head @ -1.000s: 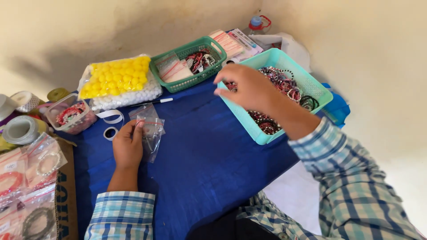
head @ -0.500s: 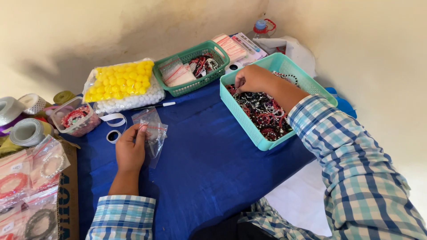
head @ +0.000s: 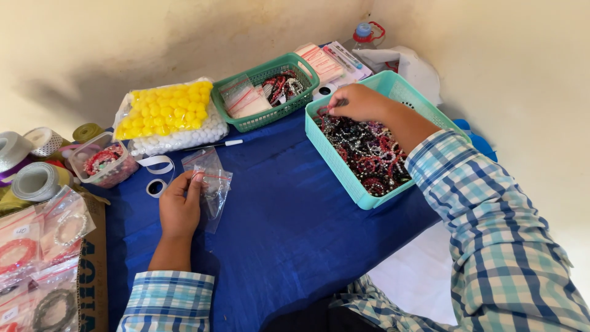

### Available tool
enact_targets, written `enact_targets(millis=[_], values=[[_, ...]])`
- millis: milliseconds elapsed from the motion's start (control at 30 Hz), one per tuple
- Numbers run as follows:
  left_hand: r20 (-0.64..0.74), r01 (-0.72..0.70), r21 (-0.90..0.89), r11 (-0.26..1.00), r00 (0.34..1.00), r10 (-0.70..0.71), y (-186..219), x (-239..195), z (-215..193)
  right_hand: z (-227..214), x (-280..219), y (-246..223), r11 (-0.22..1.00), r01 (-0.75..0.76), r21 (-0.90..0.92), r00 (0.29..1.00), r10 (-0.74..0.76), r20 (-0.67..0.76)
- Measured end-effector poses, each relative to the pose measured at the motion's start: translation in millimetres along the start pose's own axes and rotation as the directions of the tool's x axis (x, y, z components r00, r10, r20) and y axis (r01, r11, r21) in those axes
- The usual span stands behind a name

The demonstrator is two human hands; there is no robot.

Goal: Packing and labeling beaded bracelets into small plastic zip bags.

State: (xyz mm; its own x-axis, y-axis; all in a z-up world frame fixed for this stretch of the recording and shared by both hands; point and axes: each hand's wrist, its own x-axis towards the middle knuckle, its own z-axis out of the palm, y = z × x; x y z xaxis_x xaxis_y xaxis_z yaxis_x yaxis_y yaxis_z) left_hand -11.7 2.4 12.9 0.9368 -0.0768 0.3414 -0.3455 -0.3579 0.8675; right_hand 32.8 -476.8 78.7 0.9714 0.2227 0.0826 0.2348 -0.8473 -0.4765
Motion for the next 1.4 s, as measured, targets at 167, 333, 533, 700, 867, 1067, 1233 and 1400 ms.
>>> enact_targets(millis=[167, 333, 533, 700, 867, 1067, 1233, 1400], values=[[-0.002, -0.013, 0.025, 1.0, 1.0, 0.013, 2, -1, 0, -7, -2, 13, 0.898, -0.212, 0.386, 0.977, 0.209, 0.049], [-0.001, 0.005, 0.04, 0.999, 1.0, -0.005, 8, -2, 0, -8, -5, 14, 0.712, -0.266, 0.65, 0.957, 0.275, 0.091], [0.008, 0.008, 0.023, 1.0, 1.0, -0.008, 3, -1, 1, -14, -10, 6, 0.619, -0.322, 0.716, 0.939, 0.307, 0.156], [0.014, 0.006, -0.012, 1.0, 1.0, -0.006, -4, 0, 2, -17, -13, -43, 0.693, -0.2, 0.693, 0.976, 0.199, 0.083], [0.017, 0.004, -0.021, 1.0, 1.0, -0.004, -11, 2, 2, -7, 1, -110, 0.819, -0.033, 0.572, 0.999, 0.014, 0.036], [0.017, -0.036, -0.109, 0.993, 0.999, 0.039, -22, 2, 2, 27, 34, -182, 0.938, 0.231, 0.259, 0.973, -0.226, -0.047], [0.001, -0.028, -0.124, 0.992, 1.0, 0.028, -17, 3, 0, 60, 72, -214, 0.902, 0.41, 0.136, 0.912, -0.403, -0.079], [-0.011, -0.025, -0.156, 0.987, 1.0, 0.024, -18, 3, 0, 118, 96, -215, 0.666, 0.216, 0.715, 0.973, -0.083, -0.217]])
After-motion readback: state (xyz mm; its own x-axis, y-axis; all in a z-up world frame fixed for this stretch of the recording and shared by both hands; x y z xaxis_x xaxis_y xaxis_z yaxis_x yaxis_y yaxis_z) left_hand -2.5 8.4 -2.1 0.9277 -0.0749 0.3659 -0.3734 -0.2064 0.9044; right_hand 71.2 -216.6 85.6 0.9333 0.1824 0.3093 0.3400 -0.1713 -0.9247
